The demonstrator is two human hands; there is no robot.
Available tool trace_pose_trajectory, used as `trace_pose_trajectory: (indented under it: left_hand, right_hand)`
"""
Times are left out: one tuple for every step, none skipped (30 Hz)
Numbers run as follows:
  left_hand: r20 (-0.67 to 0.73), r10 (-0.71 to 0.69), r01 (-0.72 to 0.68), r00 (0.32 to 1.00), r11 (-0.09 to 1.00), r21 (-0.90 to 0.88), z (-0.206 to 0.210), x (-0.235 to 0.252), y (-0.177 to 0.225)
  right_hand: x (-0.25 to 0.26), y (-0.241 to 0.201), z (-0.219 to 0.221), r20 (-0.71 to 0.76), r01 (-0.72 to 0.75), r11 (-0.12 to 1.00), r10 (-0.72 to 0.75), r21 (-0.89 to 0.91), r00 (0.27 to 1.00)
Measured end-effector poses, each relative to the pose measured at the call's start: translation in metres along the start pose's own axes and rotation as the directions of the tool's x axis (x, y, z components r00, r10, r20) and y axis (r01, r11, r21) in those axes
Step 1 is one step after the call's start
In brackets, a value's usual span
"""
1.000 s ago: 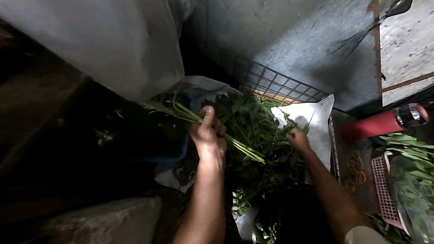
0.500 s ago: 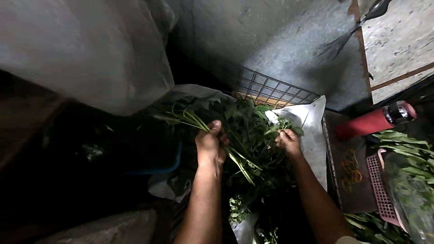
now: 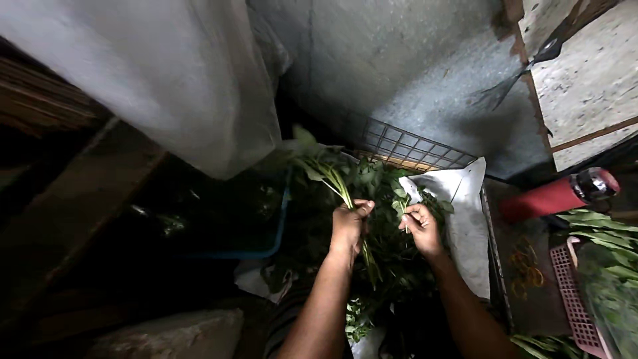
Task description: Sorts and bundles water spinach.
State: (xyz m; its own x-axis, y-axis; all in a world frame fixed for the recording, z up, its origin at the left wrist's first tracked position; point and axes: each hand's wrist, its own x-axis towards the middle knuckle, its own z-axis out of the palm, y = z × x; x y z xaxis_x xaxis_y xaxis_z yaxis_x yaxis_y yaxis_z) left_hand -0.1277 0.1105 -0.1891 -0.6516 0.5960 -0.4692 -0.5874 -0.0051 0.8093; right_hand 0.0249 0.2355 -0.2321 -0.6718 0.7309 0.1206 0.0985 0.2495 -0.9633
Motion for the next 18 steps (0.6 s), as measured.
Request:
trace_pose_trajectory:
  left_hand:
    - [0.026, -0.007, 0.006, 1.0, 0.999, 0.034, 0.001, 0.0, -0.002]
    - [0.047, -0.018, 0.014, 0.999, 0.997, 0.072, 0.003, -0.001, -0.003]
    - [0.061, -0.026, 0.019, 0.998, 0.994, 0.108, 0.004, -0.001, -0.004]
    - [0.065, -0.03, 0.021, 0.997, 0.99, 0.138, 0.005, -0.002, -0.005]
    - [0.061, -0.028, 0.018, 0.998, 0.987, 0.159, 0.006, -0.002, -0.005]
    - [0.046, -0.014, 0.007, 0.999, 0.987, 0.162, 0.005, -0.002, -0.005]
    - [0.019, 0.007, -0.01, 1.0, 0.989, 0.149, 0.004, -0.001, -0.005]
    - [-0.008, 0.029, -0.028, 1.0, 0.991, 0.127, 0.0, 0.0, -0.003]
    - [-0.043, 0.047, -0.043, 0.998, 0.995, 0.091, -0.004, 0.0, -0.001]
    - [-0.085, 0.064, -0.061, 0.994, 0.997, 0.042, -0.008, 0.001, 0.003]
    - [-0.118, 0.074, -0.076, 0.99, 0.997, -0.006, -0.013, 0.001, 0.008]
    - [-0.142, 0.088, -0.094, 0.986, 0.995, -0.04, -0.018, 0.001, 0.012]
    - [-0.159, 0.099, -0.109, 0.982, 0.993, -0.055, -0.023, 0.0, 0.015]
    - [-0.174, 0.109, -0.121, 0.979, 0.991, -0.059, -0.026, 0.0, 0.018]
    - [-0.182, 0.116, -0.13, 0.976, 0.989, -0.067, -0.029, -0.001, 0.021]
    - [-0.185, 0.121, -0.139, 0.975, 0.986, -0.088, -0.031, -0.001, 0.023]
    - [-0.193, 0.128, -0.151, 0.973, 0.982, -0.112, -0.032, -0.001, 0.024]
    - [-0.205, 0.13, -0.159, 0.97, 0.979, -0.131, -0.032, -0.001, 0.024]
  right_hand:
    - [-0.002, -0.003, 0.006, 0.01, 0.026, 0.998, -0.025, -0.061, 1.0]
    - [-0.004, -0.005, 0.012, 0.021, 0.056, 0.991, -0.053, -0.121, 0.998]
    - [-0.005, -0.007, 0.018, 0.036, 0.088, 0.982, -0.084, -0.164, 0.996]
    - [-0.006, -0.007, 0.023, 0.05, 0.123, 0.972, -0.115, -0.2, 0.992]
    - [-0.007, -0.008, 0.027, 0.06, 0.15, 0.962, -0.139, -0.227, 0.988]
    - [-0.006, -0.011, 0.028, 0.068, 0.155, 0.956, -0.142, -0.251, 0.988]
    - [-0.003, -0.015, 0.026, 0.065, 0.129, 0.953, -0.115, -0.276, 0.991]
    - [0.001, -0.019, 0.021, 0.041, 0.083, 0.951, -0.074, -0.298, 0.996]
    - [0.006, -0.022, 0.012, -0.014, 0.027, 0.949, -0.033, -0.316, 0.999]
    - [0.012, -0.023, -0.001, -0.101, -0.026, 0.945, -0.007, -0.325, 0.995]
    - [0.019, -0.021, -0.014, -0.211, -0.082, 0.94, 0.011, -0.331, 0.977]
    - [0.024, -0.018, -0.028, -0.328, -0.155, 0.927, 0.038, -0.341, 0.944]
    - [0.029, -0.014, -0.041, -0.437, -0.244, 0.904, 0.073, -0.35, 0.897]
    - [0.034, -0.01, -0.051, -0.508, -0.327, 0.876, 0.113, -0.355, 0.854]
    - [0.038, -0.005, -0.059, -0.541, -0.382, 0.851, 0.143, -0.361, 0.829]
    - [0.04, -0.001, -0.061, -0.553, -0.419, 0.83, 0.167, -0.367, 0.816]
    - [0.04, 0.004, -0.059, -0.537, -0.43, 0.818, 0.182, -0.382, 0.824]
    - [0.04, 0.009, -0.052, -0.483, -0.416, 0.815, 0.196, -0.404, 0.853]
